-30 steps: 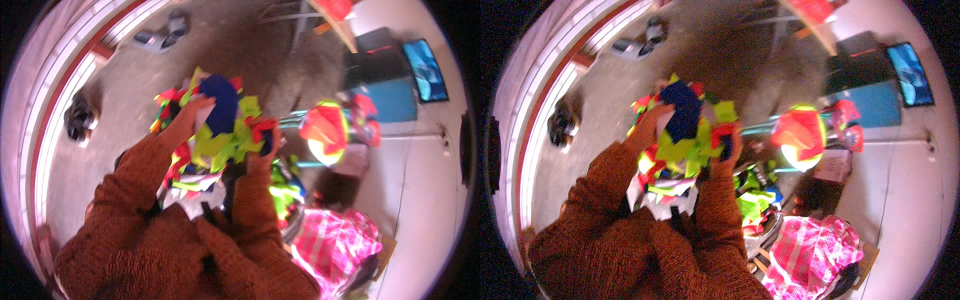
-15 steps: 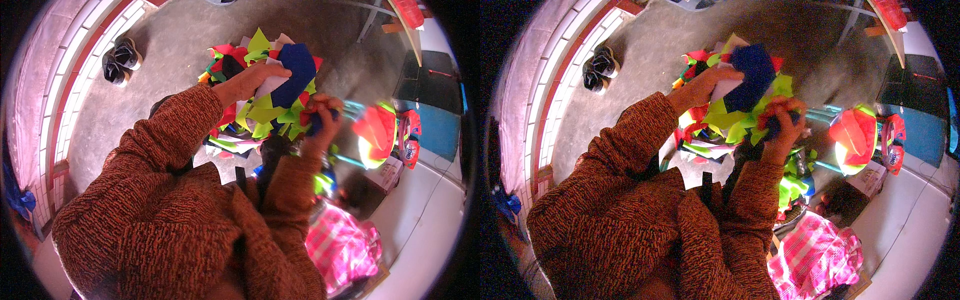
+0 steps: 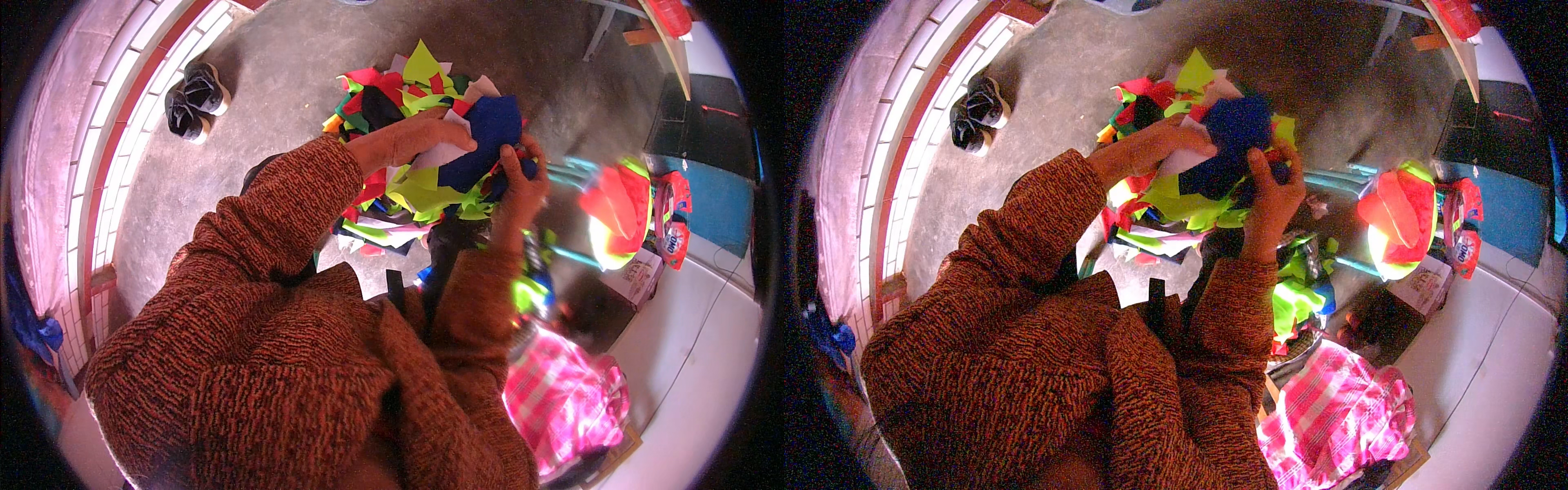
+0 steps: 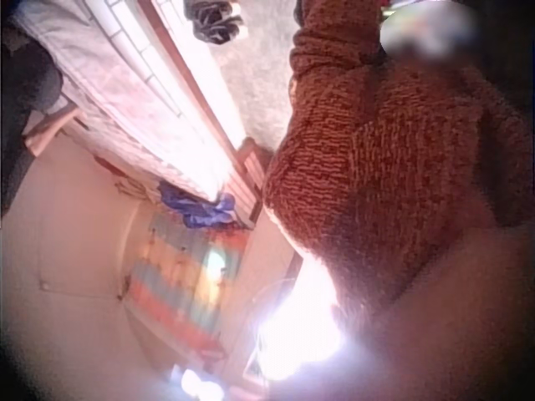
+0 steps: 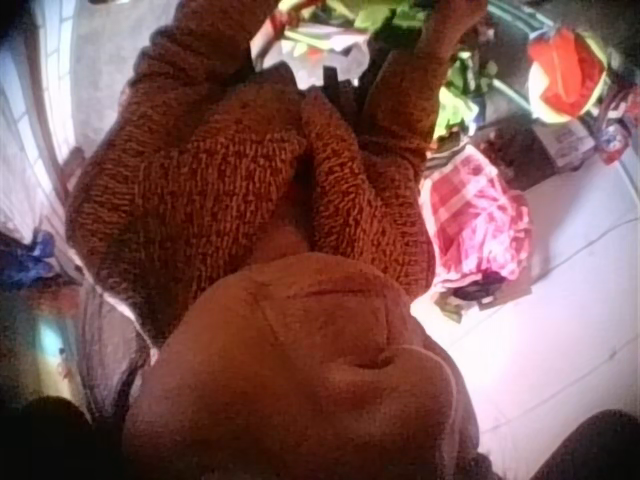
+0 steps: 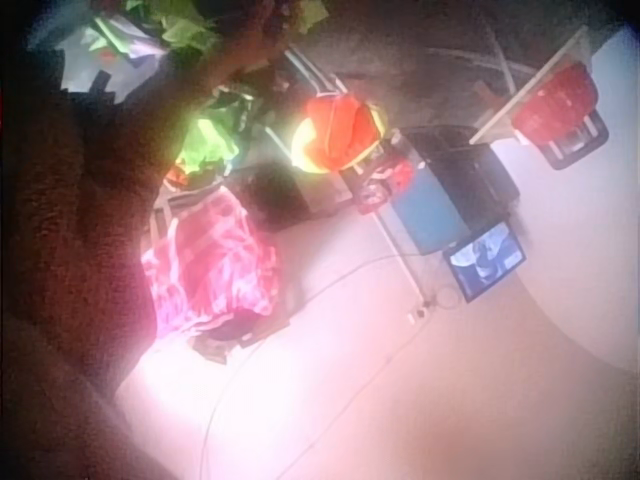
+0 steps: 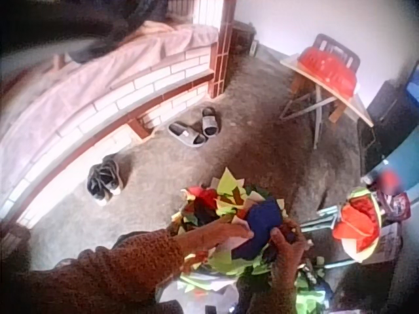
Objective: The person sits on the floor and repeatedly folds small, colorful pieces of paper or felt by hand. They pick up individual pieces from a pile, fold them, and place them back down, continuing this process throughout the clip.
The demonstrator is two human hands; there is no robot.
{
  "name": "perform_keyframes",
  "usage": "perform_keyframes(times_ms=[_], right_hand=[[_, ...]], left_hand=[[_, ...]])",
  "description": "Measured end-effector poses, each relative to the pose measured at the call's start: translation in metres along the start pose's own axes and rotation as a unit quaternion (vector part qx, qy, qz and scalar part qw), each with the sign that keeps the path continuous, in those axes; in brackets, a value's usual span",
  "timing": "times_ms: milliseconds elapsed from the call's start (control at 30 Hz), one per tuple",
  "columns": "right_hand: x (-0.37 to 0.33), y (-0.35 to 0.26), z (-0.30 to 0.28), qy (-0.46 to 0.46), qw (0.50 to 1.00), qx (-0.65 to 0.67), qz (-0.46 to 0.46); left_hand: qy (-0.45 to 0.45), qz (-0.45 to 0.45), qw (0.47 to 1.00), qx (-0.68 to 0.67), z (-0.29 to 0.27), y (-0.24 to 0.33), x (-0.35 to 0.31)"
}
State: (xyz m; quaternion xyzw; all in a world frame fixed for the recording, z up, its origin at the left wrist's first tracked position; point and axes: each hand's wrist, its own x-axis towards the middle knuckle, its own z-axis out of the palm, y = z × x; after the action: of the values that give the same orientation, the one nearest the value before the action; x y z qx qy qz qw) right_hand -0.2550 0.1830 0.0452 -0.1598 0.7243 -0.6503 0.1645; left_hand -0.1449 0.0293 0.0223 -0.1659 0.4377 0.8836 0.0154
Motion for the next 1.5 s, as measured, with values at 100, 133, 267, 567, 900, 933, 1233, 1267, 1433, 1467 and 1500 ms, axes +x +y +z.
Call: perform_keyframes(times_ms=[100, 133, 267, 567, 900, 933, 1233, 1267, 1433, 1467, 1500], right_hand=[[0.0, 0.006, -0.007, 0.014, 0.999, -0.051, 0.004], [0.0, 0.008, -0.006, 0.021, 0.999, -0.041, -0.009], [-0.002, 0.011, -0.004, 0.068, 0.998, 0.008, -0.012], [0.0, 0.005, -0.01, 0.128, 0.985, 0.114, 0.018], [-0.006, 0.049, -0.049, 0.015, 0.978, -0.062, -0.197], [-0.006, 0.049, -0.048, 0.008, 0.965, -0.097, -0.243], [0.003, 0.033, -0.036, 0.007, 0.971, 0.235, -0.038], [-0.005, 0.02, -0.034, 0.04, 0.962, 0.269, 0.018], [-0.048, -0.029, -0.017, 0.112, 0.947, 0.296, 0.051], [-0.06, -0.034, -0.025, 0.114, 0.954, 0.275, 0.038], [-0.073, -0.039, -0.034, 0.116, 0.96, 0.254, 0.025]], left_hand=[[0.012, -0.009, 1.0, 0.011, -0.001, -0.002, 0.002], [0.017, -0.012, 1.0, 0.014, 0.0, 0.0, 0.001], [0.01, -0.004, 1.0, 0.01, 0.006, 0.009, -0.004], [0.007, -0.043, 0.992, -0.116, -0.001, 0.005, 0.002], [0.042, -0.023, 0.987, -0.155, 0.003, 0.013, -0.001], [0.043, -0.021, 0.985, -0.163, 0.002, 0.015, -0.004], [0.045, 0.134, 0.989, -0.041, -0.017, 0.007, 0.002], [0.021, 0.088, 0.991, -0.1, -0.012, 0.016, 0.0], [0.055, 0.072, 0.983, -0.16, -0.008, 0.032, -0.011], [0.063, 0.073, 0.98, -0.175, -0.001, 0.034, -0.015], [0.072, 0.075, 0.976, -0.191, 0.002, 0.036, -0.018]])
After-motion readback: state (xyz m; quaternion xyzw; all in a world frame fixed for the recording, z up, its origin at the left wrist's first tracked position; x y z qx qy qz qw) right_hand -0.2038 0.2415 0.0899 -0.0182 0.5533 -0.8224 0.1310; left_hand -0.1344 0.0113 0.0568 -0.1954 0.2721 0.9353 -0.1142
